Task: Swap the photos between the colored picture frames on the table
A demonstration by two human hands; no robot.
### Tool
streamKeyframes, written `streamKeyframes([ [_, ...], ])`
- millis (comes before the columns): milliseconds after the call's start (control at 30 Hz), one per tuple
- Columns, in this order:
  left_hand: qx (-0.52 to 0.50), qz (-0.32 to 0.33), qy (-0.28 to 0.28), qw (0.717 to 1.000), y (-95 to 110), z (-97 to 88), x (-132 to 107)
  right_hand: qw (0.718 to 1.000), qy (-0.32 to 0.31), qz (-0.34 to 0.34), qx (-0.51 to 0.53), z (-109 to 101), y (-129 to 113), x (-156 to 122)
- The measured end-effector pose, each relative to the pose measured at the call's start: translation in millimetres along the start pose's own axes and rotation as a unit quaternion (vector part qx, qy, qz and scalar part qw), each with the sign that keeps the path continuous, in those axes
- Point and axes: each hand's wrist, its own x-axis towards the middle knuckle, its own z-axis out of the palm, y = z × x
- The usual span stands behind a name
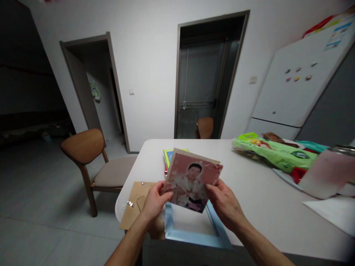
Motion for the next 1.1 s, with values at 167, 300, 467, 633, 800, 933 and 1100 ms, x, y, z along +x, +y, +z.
streamKeyframes([
  [167, 0.026, -0.014, 0.007, 1.0, -26.0, 0.9, 4.9, 0.998, -0.035, 0.039, -0.044, -0.3, 19.0, -0.5],
  [300, 0.022, 0.002, 0.029, 0.999, -35.0, 11.8, 6.3, 0.998, -0.014, 0.055, -0.025, 1.4, 18.7, -1.1],
  [467, 0.015, 0.025, 0.054, 0.998, -27.1, 15.9, 6.6, 0.999, -0.016, -0.005, -0.043, -2.4, 11.2, 0.5],
  [633, 0.019, -0.017, 0.038, 0.999, -30.8, 15.7, 6.0, 0.998, -0.004, 0.017, -0.068, -13.5, 26.0, 0.0],
  [800, -0.001, -0.074, 0.029, 0.997, -34.0, 20.3, 4.4, 0.995, -0.009, 0.09, -0.039, -15.4, 24.5, -0.6],
  [933, -0.044, -0.115, 0.002, 0.992, -31.1, 26.4, -1.7, 0.992, -0.015, 0.127, 0.0, -14.9, 17.7, -0.5],
  [1100, -0.086, -0.128, -0.003, 0.988, -28.3, 29.1, -8.0, 0.989, -0.026, 0.144, 0.01, -16.2, 16.5, -1.5],
])
